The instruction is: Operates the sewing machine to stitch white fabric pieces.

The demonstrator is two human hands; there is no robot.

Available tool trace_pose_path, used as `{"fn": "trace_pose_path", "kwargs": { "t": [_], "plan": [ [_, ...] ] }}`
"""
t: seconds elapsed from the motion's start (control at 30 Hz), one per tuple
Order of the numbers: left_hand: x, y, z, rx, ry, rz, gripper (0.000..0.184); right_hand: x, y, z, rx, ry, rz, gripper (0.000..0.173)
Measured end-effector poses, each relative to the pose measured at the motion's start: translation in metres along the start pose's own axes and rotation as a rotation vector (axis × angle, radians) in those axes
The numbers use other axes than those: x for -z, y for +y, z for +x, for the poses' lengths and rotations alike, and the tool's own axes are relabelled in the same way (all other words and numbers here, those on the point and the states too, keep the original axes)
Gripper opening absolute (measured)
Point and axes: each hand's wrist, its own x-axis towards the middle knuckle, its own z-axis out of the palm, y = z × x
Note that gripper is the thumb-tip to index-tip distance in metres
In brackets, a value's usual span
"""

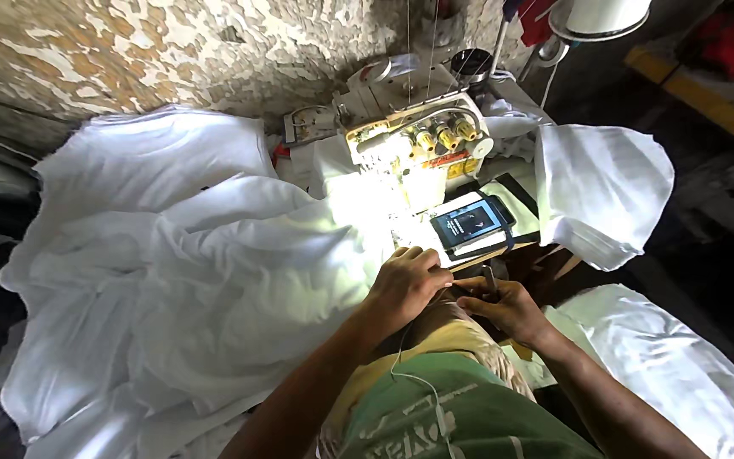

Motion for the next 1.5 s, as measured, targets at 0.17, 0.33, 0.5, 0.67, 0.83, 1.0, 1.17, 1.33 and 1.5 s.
{"fn": "trace_pose_path", "kwargs": {
  "t": [0.17,0.33,0.5,0.67,0.83,1.0,1.17,1.33,1.5],
  "plan": [
    [0.002,0.000,-0.004,0.029,0.031,-0.031,0.010,0.002,0.005,0.000,-0.010,0.109,-0.017,0.021],
    [-0.003,0.000,-0.019,0.156,0.196,-0.125,0.012,0.041,0.002,0.024,-0.033,0.404,-0.285,0.033],
    [-0.009,0.017,-0.032,0.554,0.429,-0.645,0.009,0.090,-0.028,0.093,-0.129,0.457,-0.837,0.037],
    [-0.005,0.026,-0.041,0.792,0.639,-1.013,0.015,0.104,-0.036,0.171,-0.382,0.361,-1.212,0.029],
    [0.012,0.025,-0.048,0.944,0.769,-1.208,0.023,0.101,-0.022,0.191,-0.501,0.259,-1.300,0.025],
    [0.022,0.026,-0.046,1.127,0.821,-1.386,0.026,0.107,-0.034,0.179,-0.497,0.307,-1.222,0.027],
    [0.023,0.020,-0.049,1.195,0.896,-1.530,0.025,0.112,-0.036,0.114,0.178,0.750,-0.323,0.043],
    [0.023,0.016,-0.049,1.151,0.881,-1.665,0.027,0.026,-0.039,0.049,0.092,0.452,0.360,0.063],
    [0.025,0.015,-0.048,1.119,0.949,-1.737,0.026,-0.056,-0.016,0.043,0.096,-0.036,0.591,0.027]
  ]
}}
